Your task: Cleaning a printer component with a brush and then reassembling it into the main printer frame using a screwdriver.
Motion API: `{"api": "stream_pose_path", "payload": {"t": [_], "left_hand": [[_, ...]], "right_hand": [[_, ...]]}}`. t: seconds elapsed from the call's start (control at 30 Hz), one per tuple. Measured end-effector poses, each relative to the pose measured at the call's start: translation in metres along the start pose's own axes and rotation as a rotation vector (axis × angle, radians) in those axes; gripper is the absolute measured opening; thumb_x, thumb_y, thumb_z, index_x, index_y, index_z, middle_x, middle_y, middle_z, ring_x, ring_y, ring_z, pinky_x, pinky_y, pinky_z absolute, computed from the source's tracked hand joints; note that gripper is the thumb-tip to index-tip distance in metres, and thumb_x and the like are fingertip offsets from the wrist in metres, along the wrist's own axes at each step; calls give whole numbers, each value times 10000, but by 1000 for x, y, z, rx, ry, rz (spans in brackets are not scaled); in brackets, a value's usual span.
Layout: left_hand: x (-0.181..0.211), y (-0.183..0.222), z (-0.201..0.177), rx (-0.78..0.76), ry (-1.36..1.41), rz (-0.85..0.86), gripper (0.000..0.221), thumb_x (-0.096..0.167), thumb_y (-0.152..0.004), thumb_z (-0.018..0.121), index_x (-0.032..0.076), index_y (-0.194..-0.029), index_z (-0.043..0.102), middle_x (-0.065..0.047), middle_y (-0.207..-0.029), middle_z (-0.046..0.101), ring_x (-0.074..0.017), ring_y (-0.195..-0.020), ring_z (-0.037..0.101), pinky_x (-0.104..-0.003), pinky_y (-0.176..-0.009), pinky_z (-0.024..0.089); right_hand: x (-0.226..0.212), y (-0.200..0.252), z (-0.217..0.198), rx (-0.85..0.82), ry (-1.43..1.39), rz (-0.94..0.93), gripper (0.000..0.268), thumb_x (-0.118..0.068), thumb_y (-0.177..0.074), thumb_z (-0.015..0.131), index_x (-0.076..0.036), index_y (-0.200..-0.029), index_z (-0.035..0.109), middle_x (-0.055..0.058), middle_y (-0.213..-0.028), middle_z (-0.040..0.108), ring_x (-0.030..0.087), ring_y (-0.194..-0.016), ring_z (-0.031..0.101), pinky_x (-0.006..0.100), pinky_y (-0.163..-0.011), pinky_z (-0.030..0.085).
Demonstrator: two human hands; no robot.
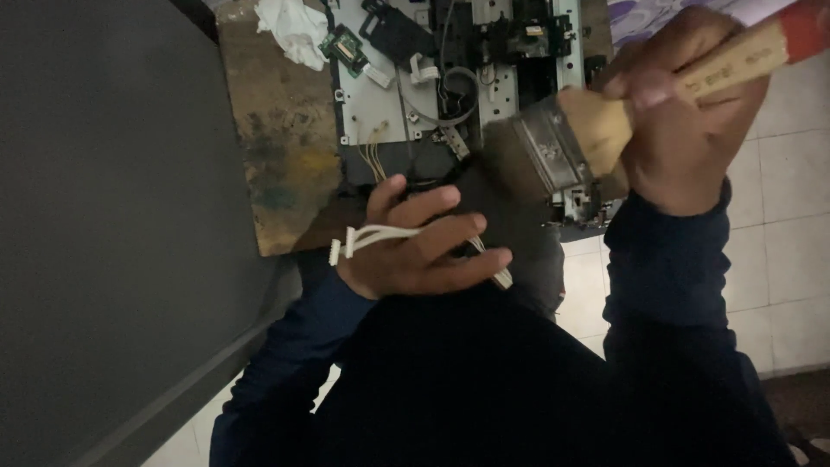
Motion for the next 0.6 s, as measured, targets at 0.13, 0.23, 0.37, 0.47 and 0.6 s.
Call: {"api": "stream_pose_path", "payload": {"t": [0.13, 0.23, 0.37, 0.47, 0.6], "left_hand": [[-1, -10, -8, 85, -34, 57, 421, 355, -1123, 753, 370, -1461, 501, 6, -1386, 551, -280, -1374, 472, -553, -1228, 246], [5, 2, 1, 45, -29, 64, 484, 327, -1135, 772, 365, -1494, 449, -1, -1437, 487, -290, -1382, 457, -581, -1220, 324], [2, 5, 12, -76, 8, 40, 481, 384, -1166, 694, 392, -1514, 362, 10, -1463, 452, -293, -1415, 394, -615, -1154, 425], [-6, -11, -2, 63, -80, 90, 394, 272, -1104, 758, 345, -1423, 538, 27, -1314, 565, -240, -1301, 509, -485, -1172, 235], [-18, 1, 4, -6, -5, -46, 431, 231, -1154, 691, 407, -1470, 456, 15, -1463, 440, -297, -1417, 402, -577, -1218, 369]], "right_hand": [[30, 18, -6, -93, 352, -2, 133, 51, -1215, 541, 99, -1109, 605, 242, -1032, 685, 303, -835, 710, 327, -707, 611], [30, 2, -4, -120, 33, 34, 168, -143, -1184, 557, -18, -1071, 556, 153, -1019, 624, 233, -883, 646, 322, -829, 568], [72, 10, 9, -776, -629, -373, 265, -220, -1078, 507, -82, -1299, 552, 88, -1184, 701, 178, -1024, 794, 285, -986, 699], [21, 1, 2, -29, 69, 13, 186, -160, -1187, 569, -53, -1037, 544, 141, -986, 619, 255, -853, 641, 379, -804, 588], [39, -13, -34, 84, -54, -123, 263, -252, -1164, 646, -56, -1096, 484, 158, -978, 574, 286, -864, 644, 399, -780, 533]]}}
Point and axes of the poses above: each hand's wrist, its own y-axis away from the middle knuckle, its own z-axis out of the palm, x = y × z, the point moved 9 cm from there along -y, towards the middle knuckle
